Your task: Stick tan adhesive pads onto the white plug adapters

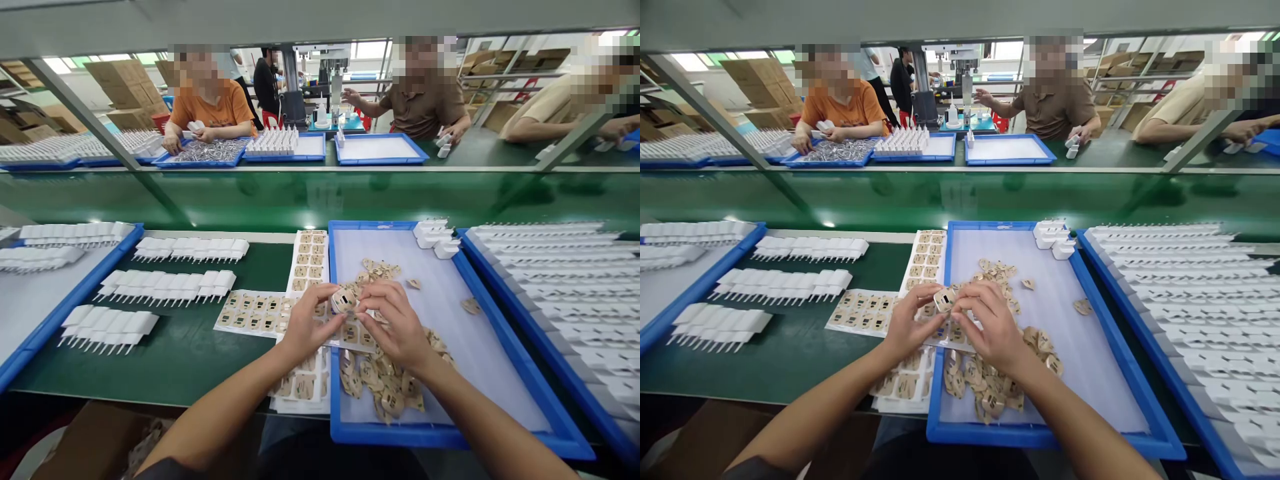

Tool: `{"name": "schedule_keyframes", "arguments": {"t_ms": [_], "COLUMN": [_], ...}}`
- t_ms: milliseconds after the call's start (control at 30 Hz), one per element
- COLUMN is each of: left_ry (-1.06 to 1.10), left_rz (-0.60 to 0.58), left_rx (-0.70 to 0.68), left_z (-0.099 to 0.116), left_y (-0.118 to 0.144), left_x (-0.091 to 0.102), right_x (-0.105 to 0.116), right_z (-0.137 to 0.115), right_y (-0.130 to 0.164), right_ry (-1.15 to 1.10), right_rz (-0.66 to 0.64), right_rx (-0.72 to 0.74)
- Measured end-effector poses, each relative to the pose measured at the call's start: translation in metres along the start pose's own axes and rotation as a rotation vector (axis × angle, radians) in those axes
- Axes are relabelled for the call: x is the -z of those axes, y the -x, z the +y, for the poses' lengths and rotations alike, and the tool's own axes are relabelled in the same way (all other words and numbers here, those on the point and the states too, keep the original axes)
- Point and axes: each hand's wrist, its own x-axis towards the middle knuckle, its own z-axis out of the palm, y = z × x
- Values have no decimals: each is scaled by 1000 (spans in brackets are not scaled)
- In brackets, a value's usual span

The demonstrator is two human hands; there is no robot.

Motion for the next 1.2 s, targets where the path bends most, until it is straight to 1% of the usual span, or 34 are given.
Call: {"name": "schedule_keyframes", "arguments": {"t_ms": [33,67,133,167,200,233,300,367,467,600,767,867,933,1033,1100,1167,1200], "left_ry": [5,3,-20,-30,-38,-47,-63,-81,-84,-85,-61,-32,-40,-53,-50,-51,-55], "left_rz": [13,23,37,38,38,35,28,21,10,10,20,36,46,59,66,61,56], "left_rx": [17,0,-97,-151,-201,-245,-305,-339,-356,-365,-355,-353,-358,-355,-355,-358,-356], "left_z": [-2,-3,-3,-2,0,1,3,3,2,0,1,0,-1,-3,-4,-3,-3], "left_y": [-1,-2,-4,-5,-5,-5,-4,-3,-2,-1,-1,-2,-3,-4,-4,-5,-5], "left_x": [1,1,2,1,1,0,-3,-5,-6,-5,-6,-8,-10,-11,-11,-10,-10], "right_x": [1,1,-1,-3,-5,-7,-11,-14,-17,-20,-20,-21,-21,-18,-15,-12,-11], "right_z": [0,1,3,4,5,6,6,5,3,5,11,16,18,21,22,25,26], "right_y": [0,1,2,2,2,1,0,0,1,3,6,7,8,8,9,10,11], "right_ry": [-17,-50,-167,-255,-358,-463,-634,-721,-778,-817,-843,-798,-735,-641,-524,-338,-235], "right_rz": [1,-8,-58,-104,-155,-200,-238,-211,-155,-128,-145,-162,-174,-217,-254,-263,-256], "right_rx": [-25,-99,-346,-475,-581,-655,-722,-759,-818,-850,-886,-910,-900,-840,-766,-653,-569]}}
